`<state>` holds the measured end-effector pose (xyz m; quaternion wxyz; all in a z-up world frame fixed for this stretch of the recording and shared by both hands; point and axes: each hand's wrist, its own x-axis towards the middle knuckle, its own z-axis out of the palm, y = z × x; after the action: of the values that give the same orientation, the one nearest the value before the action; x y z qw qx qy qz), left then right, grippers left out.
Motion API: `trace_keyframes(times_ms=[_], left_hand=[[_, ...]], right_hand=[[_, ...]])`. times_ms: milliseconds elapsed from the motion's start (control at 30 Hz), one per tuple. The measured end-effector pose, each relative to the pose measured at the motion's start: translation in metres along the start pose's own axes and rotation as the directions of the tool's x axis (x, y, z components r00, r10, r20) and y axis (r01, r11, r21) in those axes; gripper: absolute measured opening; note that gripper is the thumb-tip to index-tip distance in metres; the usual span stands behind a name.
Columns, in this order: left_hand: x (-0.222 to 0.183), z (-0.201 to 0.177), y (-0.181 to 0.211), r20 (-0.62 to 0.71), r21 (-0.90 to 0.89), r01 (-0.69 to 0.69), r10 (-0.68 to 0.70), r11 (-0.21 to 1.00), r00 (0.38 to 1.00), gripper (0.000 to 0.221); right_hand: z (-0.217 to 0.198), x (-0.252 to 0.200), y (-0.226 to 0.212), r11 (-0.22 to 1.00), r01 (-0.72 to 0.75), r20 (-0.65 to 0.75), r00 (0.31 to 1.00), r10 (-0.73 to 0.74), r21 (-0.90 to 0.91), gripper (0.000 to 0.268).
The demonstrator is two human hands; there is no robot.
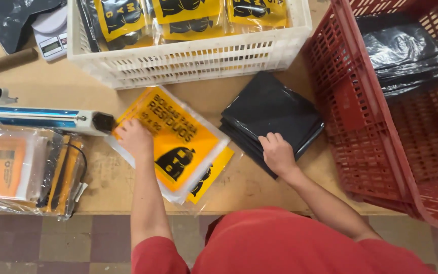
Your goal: The person repeatedly places folded black trash bags into yellow-and-white labeled plastic packaging, seals the packages, and stacks them in a white crate. The person also moves a stack of black bags from a red basket onto the table and continues the packaging cycle.
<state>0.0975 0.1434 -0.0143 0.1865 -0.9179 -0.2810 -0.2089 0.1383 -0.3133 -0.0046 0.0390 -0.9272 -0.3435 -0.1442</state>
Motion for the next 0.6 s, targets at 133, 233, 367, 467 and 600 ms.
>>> trace_keyframes(times_ms=[133, 233, 367, 467, 600], left_hand=[[0.012, -0.071, 0.030, 0.007, -0.084, 0.024, -0.023, 0.996, 1.000, 0.051], [0.004, -0.131, 0.082, 0.522, -0.589, 0.214, 0.165, 0.779, 0.837, 0.034], [-0.027, -0.123, 0.144, 0.652, -0.743, 0.324, 0.523, 0.586, 0.548, 0.050], [-0.046, -0.107, 0.173, 0.599, -0.794, 0.357, 0.531, 0.493, 0.599, 0.048], [-0.064, -0.150, 0.169, 0.218, -0.975, 0.172, 0.473, 0.139, 0.853, 0.024]], right_hand=[[-0.024, -0.012, -0.016, 0.997, 0.042, -0.004, 0.999, -0.042, 0.067, 0.036], [-0.040, -0.033, -0.043, 0.968, 0.114, -0.014, 0.993, -0.114, 0.223, 0.035], [-0.037, -0.048, -0.058, 0.859, 0.196, 0.025, 0.972, -0.235, 0.472, 0.034], [-0.035, -0.031, -0.034, 0.817, 0.175, -0.061, 0.984, -0.169, 0.550, 0.035], [-0.049, 0.007, 0.037, 0.859, -0.029, -0.121, 0.987, 0.106, 0.511, 0.089]])
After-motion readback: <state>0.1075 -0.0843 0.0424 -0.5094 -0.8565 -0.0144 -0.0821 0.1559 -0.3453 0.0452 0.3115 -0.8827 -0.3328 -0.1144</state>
